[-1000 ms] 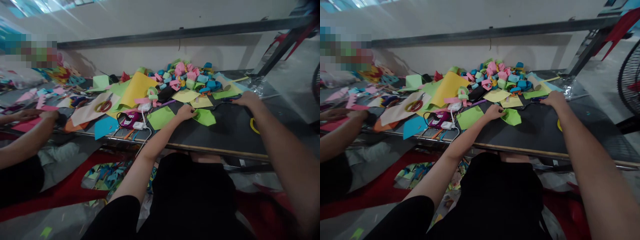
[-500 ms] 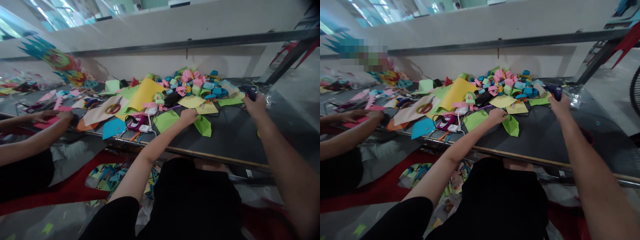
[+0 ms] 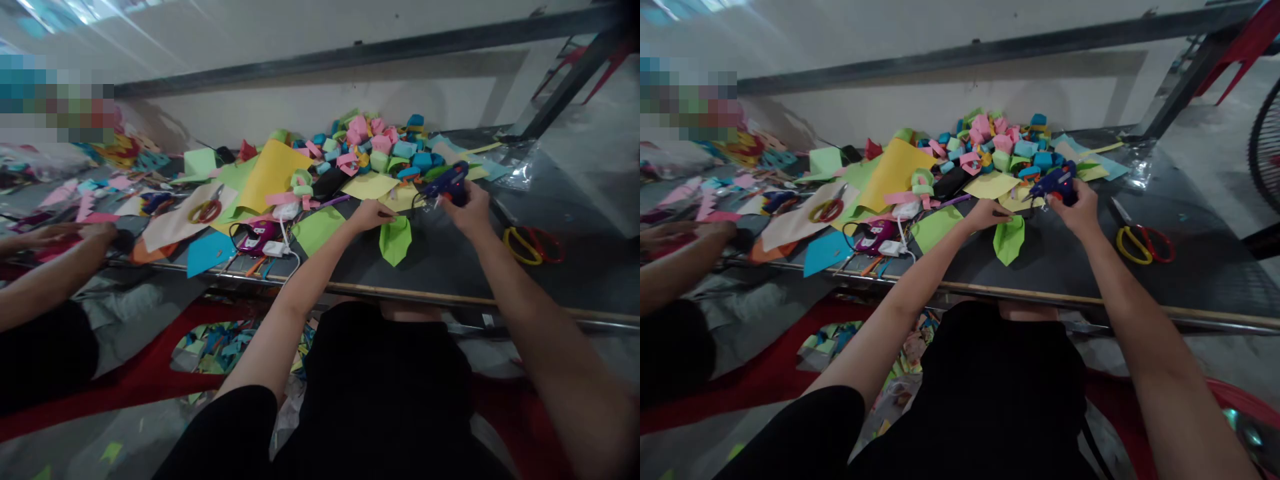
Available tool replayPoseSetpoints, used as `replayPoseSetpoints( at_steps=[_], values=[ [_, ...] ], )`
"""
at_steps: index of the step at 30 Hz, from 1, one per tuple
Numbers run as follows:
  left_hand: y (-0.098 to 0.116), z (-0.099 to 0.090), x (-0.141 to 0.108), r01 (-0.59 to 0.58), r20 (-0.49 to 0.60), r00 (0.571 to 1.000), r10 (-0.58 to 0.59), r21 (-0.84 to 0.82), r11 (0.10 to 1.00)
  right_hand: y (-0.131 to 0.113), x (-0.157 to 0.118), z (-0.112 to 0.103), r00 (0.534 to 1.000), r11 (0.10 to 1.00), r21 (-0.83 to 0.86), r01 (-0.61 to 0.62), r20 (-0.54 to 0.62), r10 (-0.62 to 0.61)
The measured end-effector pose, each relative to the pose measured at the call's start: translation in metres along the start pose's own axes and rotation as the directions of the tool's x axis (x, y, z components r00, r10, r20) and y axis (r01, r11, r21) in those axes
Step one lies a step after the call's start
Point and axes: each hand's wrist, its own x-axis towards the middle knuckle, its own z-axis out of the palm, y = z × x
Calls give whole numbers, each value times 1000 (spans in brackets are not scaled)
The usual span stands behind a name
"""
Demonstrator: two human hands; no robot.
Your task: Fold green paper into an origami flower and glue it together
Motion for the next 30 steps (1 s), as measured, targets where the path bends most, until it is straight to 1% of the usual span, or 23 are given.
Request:
replayPoseSetpoints(
  at_steps=[2,4,6,8,10,13,18,20,22,26,30],
  values=[
    [-8,3,-3,4,-43,999,-6,-49,999,1,-5,1,997,979,-191,74,18,-72],
    [-14,5,-5,21,-85,996,-27,-67,998,-1,-8,3,990,928,-345,139,69,-122],
    [-16,7,-5,32,-114,993,-41,-78,996,-4,-11,4,980,874,-447,192,126,-151],
    [-14,7,-5,35,-121,992,-43,-72,997,-7,-13,5,970,835,-497,235,176,-169],
    [-11,6,-5,38,-113,993,-43,-45,998,-8,-15,5,959,820,-508,264,228,-168],
    [-10,5,-5,51,-93,994,-52,-16,999,-8,-18,5,943,821,-490,294,291,-164],
    [-10,3,-6,82,-99,992,-83,-16,996,-6,-22,3,923,797,-490,352,324,-208],
    [-10,3,-6,91,-95,991,-91,-12,996,-3,-23,3,912,774,-498,392,319,-257],
    [-8,3,-5,98,-92,991,-98,-9,995,0,-22,5,888,736,-501,456,307,-341],
    [-7,3,-4,111,-106,988,-112,-14,994,3,-19,9,808,636,-502,586,300,-507],
    [-6,3,-4,129,-93,987,-132,-40,991,0,-17,14,767,582,-517,627,281,-577]
  ],
)
